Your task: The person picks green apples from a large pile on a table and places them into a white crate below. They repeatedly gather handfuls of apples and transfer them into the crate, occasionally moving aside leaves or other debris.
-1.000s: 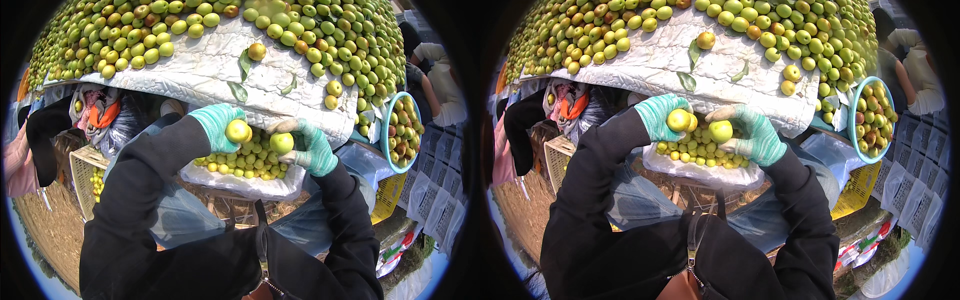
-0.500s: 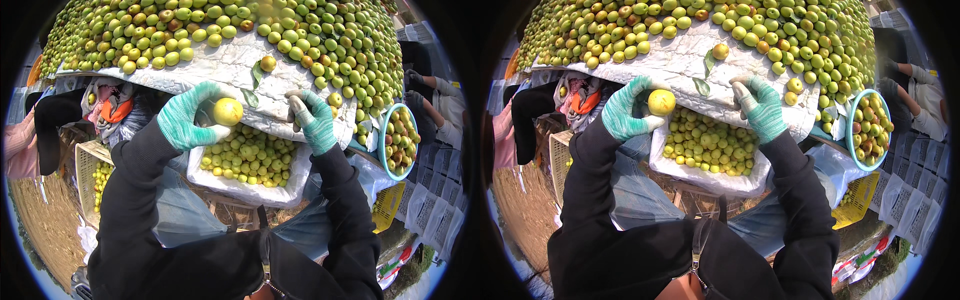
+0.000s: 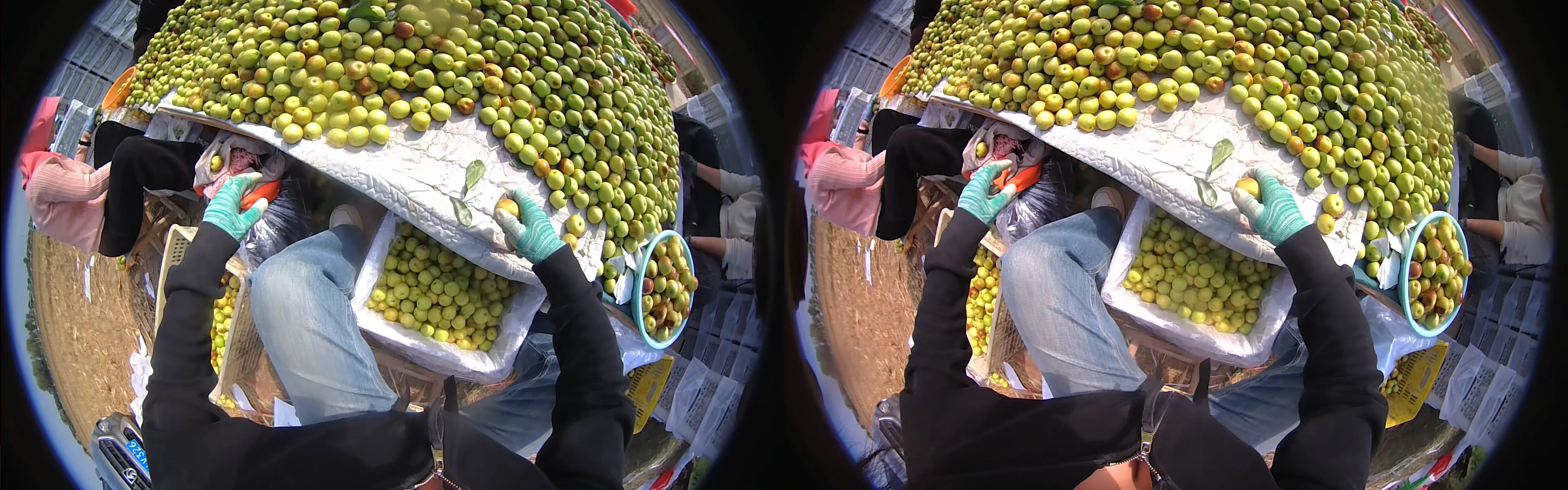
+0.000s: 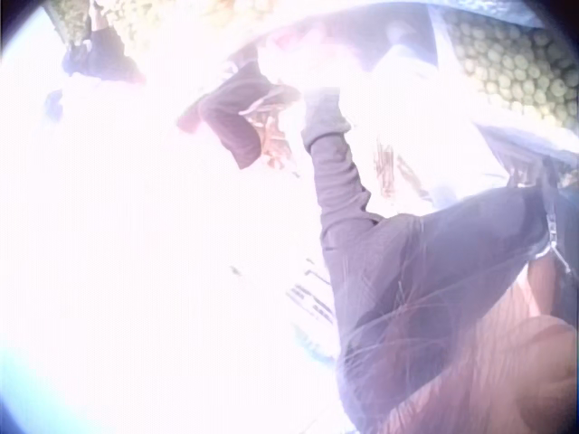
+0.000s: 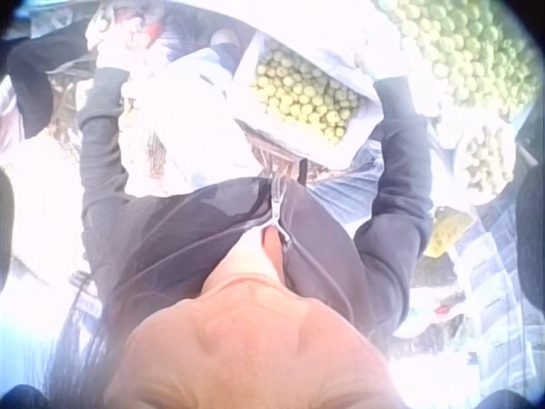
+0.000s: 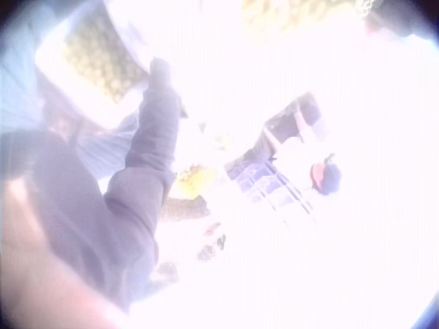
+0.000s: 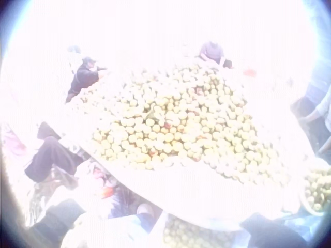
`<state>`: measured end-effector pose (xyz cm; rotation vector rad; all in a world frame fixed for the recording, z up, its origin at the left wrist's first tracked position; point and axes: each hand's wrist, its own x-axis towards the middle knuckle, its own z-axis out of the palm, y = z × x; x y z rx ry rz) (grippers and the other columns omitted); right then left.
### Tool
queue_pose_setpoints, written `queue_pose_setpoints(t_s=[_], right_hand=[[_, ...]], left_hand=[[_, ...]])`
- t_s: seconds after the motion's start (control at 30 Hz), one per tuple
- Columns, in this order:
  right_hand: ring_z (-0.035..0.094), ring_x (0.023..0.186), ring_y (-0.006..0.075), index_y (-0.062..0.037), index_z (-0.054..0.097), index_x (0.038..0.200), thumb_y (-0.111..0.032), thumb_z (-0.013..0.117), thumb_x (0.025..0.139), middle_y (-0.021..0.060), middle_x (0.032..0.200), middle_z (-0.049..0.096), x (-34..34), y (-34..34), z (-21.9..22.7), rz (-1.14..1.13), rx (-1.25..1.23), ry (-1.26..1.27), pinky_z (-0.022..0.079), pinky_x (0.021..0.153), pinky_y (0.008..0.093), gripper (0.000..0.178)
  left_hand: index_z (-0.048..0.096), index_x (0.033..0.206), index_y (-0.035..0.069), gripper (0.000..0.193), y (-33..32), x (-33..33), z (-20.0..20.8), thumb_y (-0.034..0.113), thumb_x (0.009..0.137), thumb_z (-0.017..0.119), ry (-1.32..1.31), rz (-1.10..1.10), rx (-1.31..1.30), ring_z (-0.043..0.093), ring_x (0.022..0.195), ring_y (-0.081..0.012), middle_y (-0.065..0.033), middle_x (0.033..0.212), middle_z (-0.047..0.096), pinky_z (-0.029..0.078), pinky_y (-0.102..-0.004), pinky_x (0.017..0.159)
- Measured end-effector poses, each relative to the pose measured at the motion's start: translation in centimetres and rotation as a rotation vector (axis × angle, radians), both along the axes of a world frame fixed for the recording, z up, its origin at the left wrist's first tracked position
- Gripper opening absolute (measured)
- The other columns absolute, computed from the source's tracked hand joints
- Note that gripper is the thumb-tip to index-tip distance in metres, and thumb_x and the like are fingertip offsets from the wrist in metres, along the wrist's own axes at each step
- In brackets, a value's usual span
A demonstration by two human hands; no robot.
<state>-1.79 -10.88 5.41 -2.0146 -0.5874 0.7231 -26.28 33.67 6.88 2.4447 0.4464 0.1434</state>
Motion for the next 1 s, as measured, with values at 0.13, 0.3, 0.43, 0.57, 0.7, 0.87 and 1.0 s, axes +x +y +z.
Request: queue_pose_setpoints(t_s=[0.13, 0.3, 0.43, 0.57, 0.7, 0.87, 1.0], right_hand=[[0.053, 0.055, 0.0094, -0.0049, 0.055, 0.111, -0.033, 0.056, 0.091, 0.0027, 0.075, 0.058, -3.8, -3.1, 1.5, -0.029, 0.056, 0.399, 0.041, 0.046, 0.0213, 0.035], [0.058, 0.066, 0.0133, -0.0053, 0.052, 0.114, -0.024, 0.062, 0.085, 0.0071, 0.088, 0.058, -4.6, -5.9, 2.1, -0.340, 0.282, 0.712, 0.049, 0.059, 0.0247, 0.036], [0.056, 0.057, 0.0124, -0.0093, 0.057, 0.105, -0.030, 0.076, 0.078, 0.0048, 0.080, 0.060, 4.2, -3.5, 1.1, -0.530, 0.127, 0.029, 0.049, 0.047, 0.0248, 0.039], [0.059, 0.103, 0.0318, -0.0125, 0.060, 0.112, -0.030, 0.076, 0.072, 0.0161, 0.112, 0.056, 10.1, 0.6, -1.4, -0.129, -0.361, -0.645, 0.050, 0.088, 0.0418, 0.047], [0.058, 0.107, 0.0341, -0.0198, 0.059, 0.119, -0.028, 0.074, 0.073, 0.0145, 0.122, 0.048, 9.4, 1.1, -3.3, -0.088, -0.493, -0.533, 0.050, 0.090, 0.0433, 0.050], [0.060, 0.099, 0.0315, -0.0227, 0.062, 0.111, -0.026, 0.076, 0.069, 0.0148, 0.119, 0.048, 9.2, 1.1, -2.3, 0.077, -0.544, -0.408, 0.052, 0.086, 0.0383, 0.044], [0.064, 0.082, 0.0205, -0.0122, 0.058, 0.118, -0.025, 0.072, 0.077, 0.0117, 0.106, 0.059, 5.4, -1.3, 0.4, -0.105, -0.023, 0.417, 0.054, 0.050, 0.0280, 0.045]], left_hand=[[0.051, 0.129, 0.008, 0.056, -7.1, 17.5, -4.8, 0.035, 0.083, 0.068, -0.030, -0.199, 0.343, 0.054, 0.113, -0.0372, -0.0216, 0.131, 0.047, 0.045, -0.0440, 0.095], [0.046, 0.135, 0.021, 0.070, -11.2, 25.5, -5.9, 0.053, 0.077, 0.067, 0.454, 0.197, 0.310, 0.043, 0.127, -0.0406, -0.0237, 0.140, 0.035, 0.041, -0.0429, 0.102], [0.050, 0.133, 0.021, 0.063, -14.4, 24.1, -6.4, 0.045, 0.077, 0.067, 0.346, 0.058, 0.400, 0.046, 0.118, -0.0441, -0.0249, 0.137, 0.037, 0.041, -0.0498, 0.099], [0.064, 0.113, 0.019, 0.047, -16.8, 22.4, -7.8, 0.026, 0.068, 0.075, 0.126, -0.155, 0.337, 0.042, 0.123, -0.0416, -0.0235, 0.136, 0.037, 0.038, -0.0452, 0.103], [0.065, 0.107, 0.015, 0.037, -16.2, 21.9, -5.7, 0.029, 0.075, 0.075, -0.032, -0.116, -0.492, 0.060, 0.099, -0.0240, -0.0089, 0.118, 0.055, 0.053, -0.0352, 0.082], [0.044, 0.136, 0.015, 0.054, -18.9, 17.6, -1.3, 0.031, 0.087, 0.062, 0.291, -0.013, -2.069, 0.058, 0.098, -0.0255, -0.0155, 0.127, 0.051, 0.054, -0.0298, 0.060], [0.040, 0.139, 0.015, 0.056, -22.7, 13.2, 0.0, 0.036, 0.090, 0.056, 0.339, 0.069, -2.457, 0.045, 0.122, -0.0376, -0.0208, 0.141, 0.039, 0.049, -0.0495, 0.091]])
